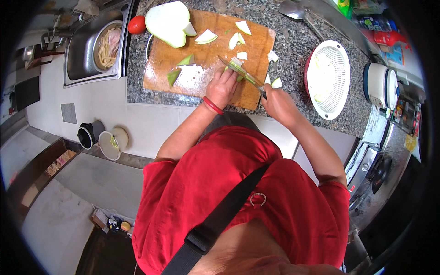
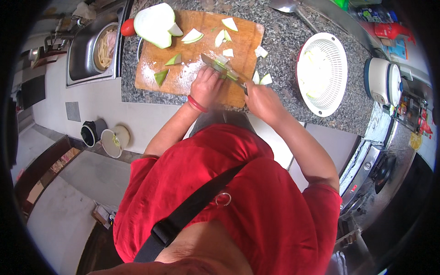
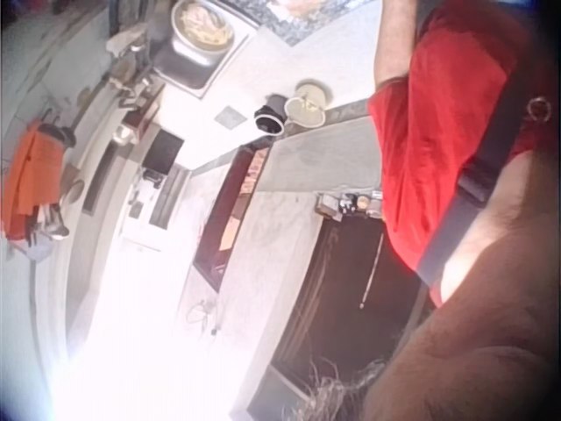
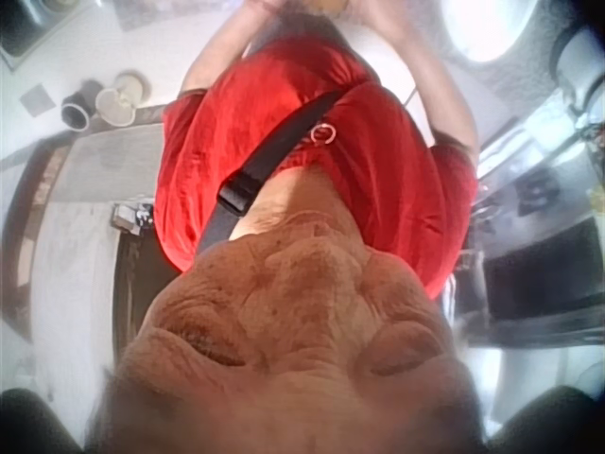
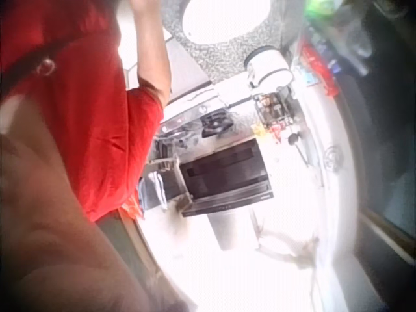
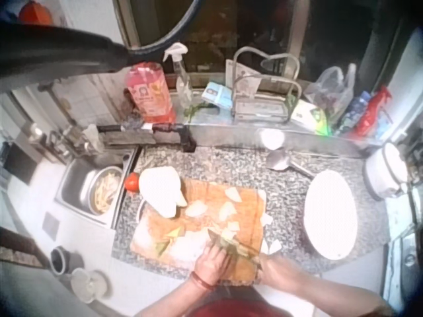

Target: The person uses a knife to cut a green vegetable on a wooden board into slices and cubes, then transfers the pieces into a bowl.

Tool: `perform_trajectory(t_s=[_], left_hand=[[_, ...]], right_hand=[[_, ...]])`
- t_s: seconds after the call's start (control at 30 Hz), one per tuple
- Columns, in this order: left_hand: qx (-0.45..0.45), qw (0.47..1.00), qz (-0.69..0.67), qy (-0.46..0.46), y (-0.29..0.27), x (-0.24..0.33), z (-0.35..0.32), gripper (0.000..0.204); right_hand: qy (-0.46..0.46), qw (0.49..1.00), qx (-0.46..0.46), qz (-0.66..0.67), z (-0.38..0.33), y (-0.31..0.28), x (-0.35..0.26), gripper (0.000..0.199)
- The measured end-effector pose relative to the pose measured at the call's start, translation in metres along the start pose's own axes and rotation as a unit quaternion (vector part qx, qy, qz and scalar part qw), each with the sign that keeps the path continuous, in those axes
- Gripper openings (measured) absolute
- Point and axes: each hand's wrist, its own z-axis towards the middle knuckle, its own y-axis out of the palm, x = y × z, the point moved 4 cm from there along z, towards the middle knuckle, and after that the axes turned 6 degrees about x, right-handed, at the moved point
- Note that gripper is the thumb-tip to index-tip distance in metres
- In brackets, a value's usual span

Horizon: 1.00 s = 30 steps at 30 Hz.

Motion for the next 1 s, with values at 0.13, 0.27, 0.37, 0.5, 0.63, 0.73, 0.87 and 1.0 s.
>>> perform_trajectory(t_s=[0.13, 0.27, 0.37, 0.5, 0.63, 0.73, 0.87, 1.0], left_hand=[[0.007, 1.0, 0.0, -0.002, 0.002, 0.0, -0.002, 0.029], [0.006, 1.0, 0.003, 0.006, 0.003, -0.001, -0.001, 0.03], [0.001, 1.0, 0.008, 0.003, 0.002, -0.002, -0.005, 0.03], [0.008, 1.0, 0.006, 0.002, 0.002, -0.003, -0.004, 0.03], [0.016, 1.0, 0.005, 0.011, 0.003, -0.001, -0.003, 0.029], [0.011, 1.0, 0.006, 0.001, 0.003, -0.002, -0.004, 0.029], [0.024, 1.0, 0.005, 0.011, 0.002, -0.001, 0.0, 0.029], [0.021, 1.0, 0.003, 0.001, 0.001, -0.002, -0.006, 0.027]], right_hand=[[0.019, 0.999, 0.023, 0.013, 0.029, 0.024, 0.01, 0.025], [0.019, 0.996, 0.05, 0.065, 0.027, 0.024, 0.019, 0.028], [0.028, 0.999, -0.001, 0.018, 0.008, -0.004, -0.007, 0.028], [0.005, 1.0, -0.016, -0.016, -0.005, -0.005, -0.005, 0.026], [-0.004, 1.0, 0.014, 0.005, 0.011, 0.011, 0.002, 0.025], [0.025, 1.0, 0.017, 0.005, 0.03, 0.022, 0.002, 0.025], [0.014, 0.996, 0.062, 0.055, 0.026, 0.021, 0.015, 0.027], [-0.006, 1.0, 0.011, 0.015, -0.001, -0.005, -0.008, 0.025]])
